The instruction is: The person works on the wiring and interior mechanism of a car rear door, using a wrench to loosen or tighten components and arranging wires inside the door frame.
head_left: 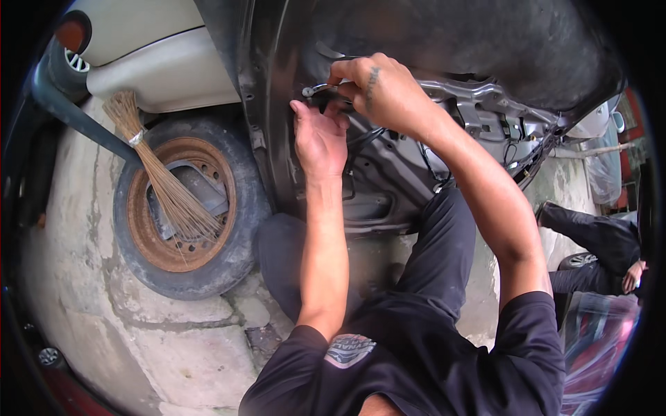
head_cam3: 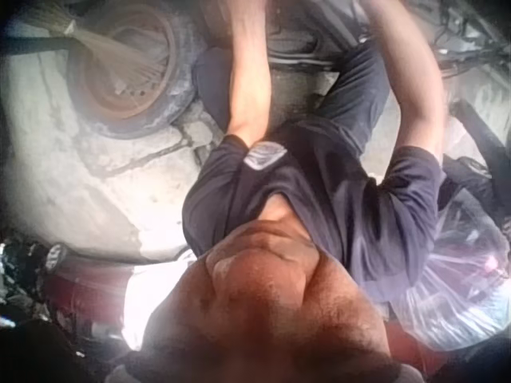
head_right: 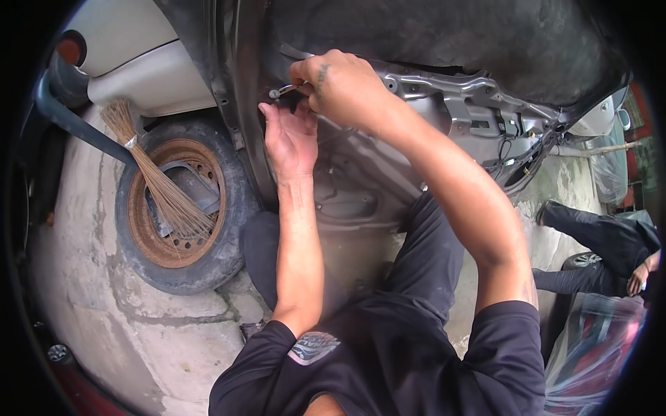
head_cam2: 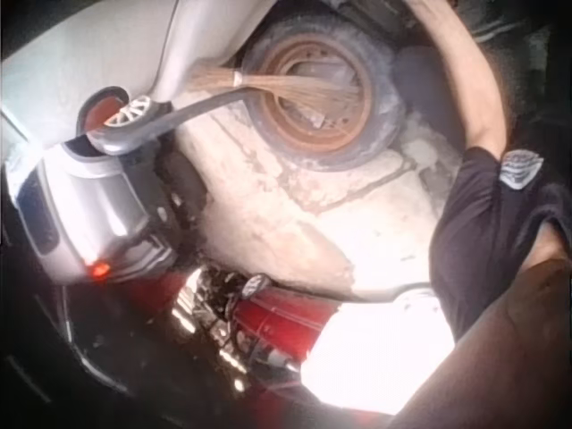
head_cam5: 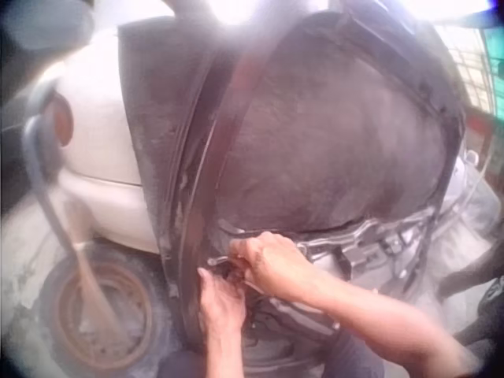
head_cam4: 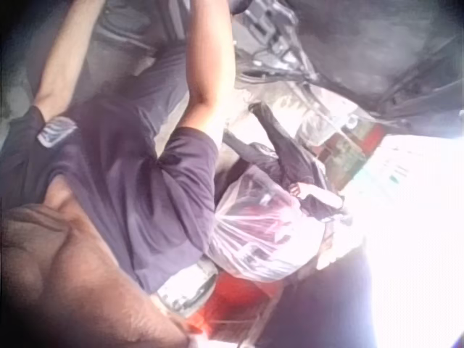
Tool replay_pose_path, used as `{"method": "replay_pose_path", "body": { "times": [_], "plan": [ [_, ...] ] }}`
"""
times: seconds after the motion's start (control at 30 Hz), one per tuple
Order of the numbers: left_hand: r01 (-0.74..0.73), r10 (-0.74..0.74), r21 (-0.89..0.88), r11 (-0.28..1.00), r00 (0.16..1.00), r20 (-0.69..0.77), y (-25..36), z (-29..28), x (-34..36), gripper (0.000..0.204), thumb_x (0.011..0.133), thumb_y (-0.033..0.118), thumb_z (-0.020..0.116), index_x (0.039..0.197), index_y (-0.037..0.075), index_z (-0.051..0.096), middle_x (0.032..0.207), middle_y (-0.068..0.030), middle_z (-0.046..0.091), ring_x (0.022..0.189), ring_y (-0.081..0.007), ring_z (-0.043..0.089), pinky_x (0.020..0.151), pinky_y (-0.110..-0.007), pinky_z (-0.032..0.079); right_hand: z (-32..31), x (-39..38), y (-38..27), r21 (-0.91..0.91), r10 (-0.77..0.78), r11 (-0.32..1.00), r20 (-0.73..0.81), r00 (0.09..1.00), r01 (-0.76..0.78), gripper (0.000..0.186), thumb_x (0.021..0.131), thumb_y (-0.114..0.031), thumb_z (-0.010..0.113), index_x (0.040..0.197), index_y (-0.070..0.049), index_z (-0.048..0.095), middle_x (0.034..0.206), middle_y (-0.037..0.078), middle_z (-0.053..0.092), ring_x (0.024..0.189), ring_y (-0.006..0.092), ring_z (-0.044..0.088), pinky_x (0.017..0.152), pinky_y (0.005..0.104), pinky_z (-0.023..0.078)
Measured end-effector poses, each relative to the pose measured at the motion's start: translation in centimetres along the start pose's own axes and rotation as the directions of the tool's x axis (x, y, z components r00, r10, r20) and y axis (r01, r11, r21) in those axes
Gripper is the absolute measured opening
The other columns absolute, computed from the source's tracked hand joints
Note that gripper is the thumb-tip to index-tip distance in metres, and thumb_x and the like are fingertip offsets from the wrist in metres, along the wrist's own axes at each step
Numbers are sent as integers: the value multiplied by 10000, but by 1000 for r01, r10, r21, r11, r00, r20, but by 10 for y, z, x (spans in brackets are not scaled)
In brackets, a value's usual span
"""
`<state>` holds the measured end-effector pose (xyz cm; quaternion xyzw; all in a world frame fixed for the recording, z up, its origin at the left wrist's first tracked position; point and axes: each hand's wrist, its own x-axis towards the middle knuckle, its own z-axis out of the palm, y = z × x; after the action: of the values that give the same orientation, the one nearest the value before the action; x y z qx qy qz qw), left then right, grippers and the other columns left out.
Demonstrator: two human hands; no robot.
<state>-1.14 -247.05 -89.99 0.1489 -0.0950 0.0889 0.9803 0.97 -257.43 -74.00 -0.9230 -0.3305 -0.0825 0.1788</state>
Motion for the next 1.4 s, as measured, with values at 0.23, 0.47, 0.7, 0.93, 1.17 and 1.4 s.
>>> {"method": "replay_pose_path", "body": {
  "times": [0.23,0.47,0.7,0.93,1.17,1.4],
  "plan": [
    [-12,10,-156,988,1000,-16,1,7,-2,431,1061,509,536,1212,115,624,1133,15,649,905,-125,590,724,-277,466,13,-11,-29,-75,158,984,-12,987,-159,170,761,-61,710,926,-23,694,753,192,717,768,411,720,688,521,565],
    [-1,-53,-392,920,990,-128,6,21,2,357,1057,420,584,1091,68,634,924,-10,625,658,-76,480,490,-191,371,8,-8,-27,-120,141,982,-24,990,-143,167,767,-33,699,933,-43,693,799,167,733,804,395,727,704,505,572],
    [-32,-47,-412,911,983,-180,1,23,-3,403,1032,442,616,1053,41,643,839,22,588,539,-50,400,423,-178,300,7,-3,-34,-268,90,959,-15,996,-91,166,756,-30,703,921,-32,689,796,170,733,822,388,734,713,494,583],
    [-88,94,-344,935,996,1,-10,-6,8,465,1037,514,569,946,73,685,657,39,531,461,-54,357,413,-200,251,-4,23,-58,-412,45,911,141,989,17,128,778,-86,706,882,-12,694,818,204,730,826,391,738,717,478,596],
    [36,-33,-361,932,999,14,-25,3,-3,499,1036,548,544,896,89,683,659,28,542,467,-85,338,429,-239,261,-23,28,-24,-268,8,963,191,982,44,240,827,-77,686,1056,-46,752,923,199,744,946,396,727,793,471,586],
    [-81,71,-284,955,996,-47,10,7,10,351,1028,405,631,1044,54,653,846,10,600,625,-87,484,507,-224,394,-17,41,-44,-333,-140,924,161,977,188,138,799,-216,703,851,-116,782,790,120,757,798,317,766,681,438,610]
  ]
}}
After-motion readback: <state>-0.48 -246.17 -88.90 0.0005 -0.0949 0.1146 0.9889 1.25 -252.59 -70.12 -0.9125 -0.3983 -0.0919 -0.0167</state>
